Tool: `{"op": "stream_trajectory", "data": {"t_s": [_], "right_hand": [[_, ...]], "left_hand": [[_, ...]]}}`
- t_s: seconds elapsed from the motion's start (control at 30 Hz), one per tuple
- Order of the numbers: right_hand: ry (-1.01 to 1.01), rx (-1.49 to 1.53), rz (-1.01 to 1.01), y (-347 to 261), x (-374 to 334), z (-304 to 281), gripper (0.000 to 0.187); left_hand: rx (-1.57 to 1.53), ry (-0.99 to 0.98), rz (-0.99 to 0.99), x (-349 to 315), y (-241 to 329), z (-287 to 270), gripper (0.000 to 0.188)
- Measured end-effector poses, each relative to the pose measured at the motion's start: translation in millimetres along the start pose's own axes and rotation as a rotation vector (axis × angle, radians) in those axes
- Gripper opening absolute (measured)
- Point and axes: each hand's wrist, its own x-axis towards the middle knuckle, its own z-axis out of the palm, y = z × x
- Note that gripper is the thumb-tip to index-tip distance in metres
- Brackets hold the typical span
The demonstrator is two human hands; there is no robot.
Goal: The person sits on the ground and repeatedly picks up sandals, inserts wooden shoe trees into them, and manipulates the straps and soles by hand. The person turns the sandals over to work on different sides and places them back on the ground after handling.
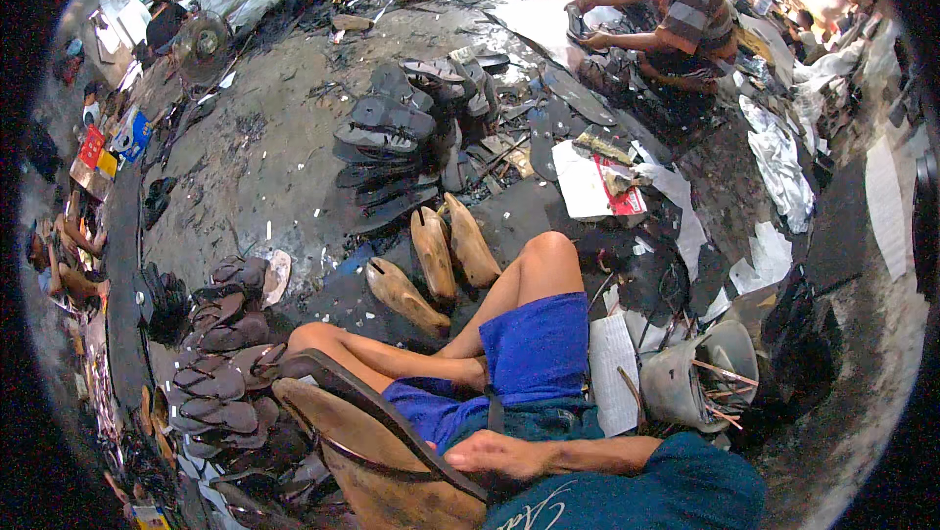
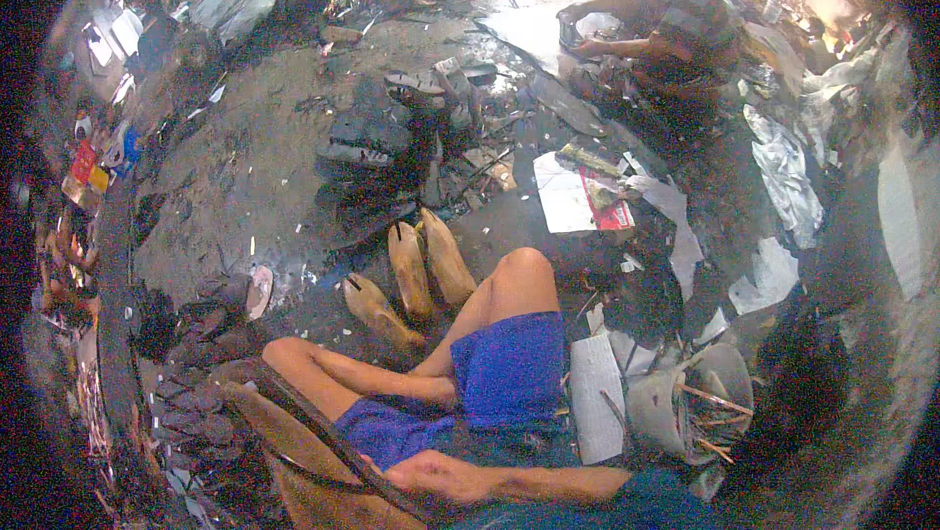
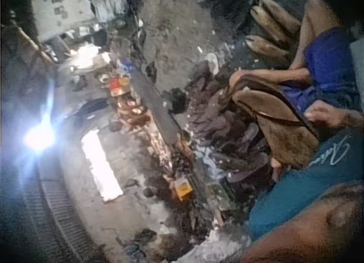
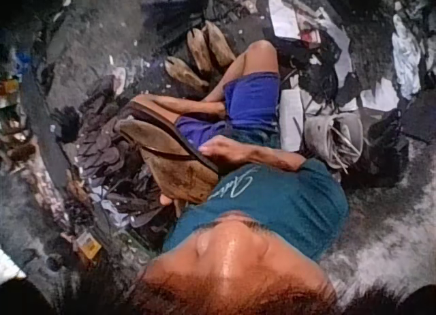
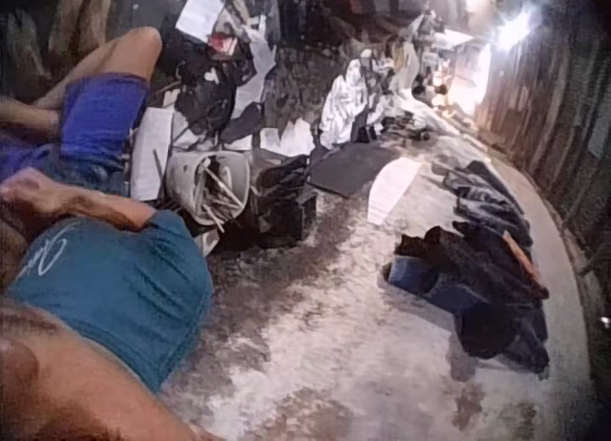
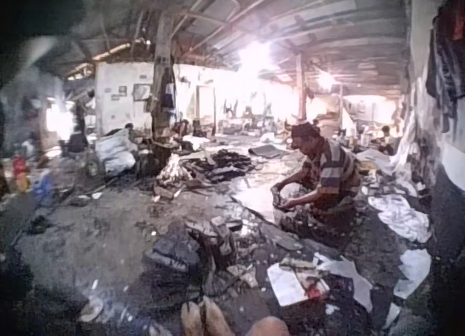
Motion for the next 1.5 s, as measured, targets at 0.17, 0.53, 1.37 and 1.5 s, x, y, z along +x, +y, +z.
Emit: {"op": "stream_trajectory", "data": {"t_s": [0.17,0.53,1.37,1.5], "right_hand": [[0.103,-0.363,-0.192,35.5,22.0,-31.5,0.023],[0.273,-0.989,-0.321,-26.8,15.4,-21.0,0.105],[0.412,0.944,-0.310,0.8,-85.1,11.2,0.088],[0.240,1.037,-0.325,0.0,-77.5,6.9,0.090]], "left_hand": [[0.075,-0.043,0.039,-20.7,0.5,5.1,0.126],[0.399,-0.190,-0.100,-40.5,20.4,43.1,0.153],[0.428,-0.661,-0.458,-110.8,5.3,36.7,0.030],[0.359,-0.576,-0.512,-116.6,12.6,35.3,0.033]]}}
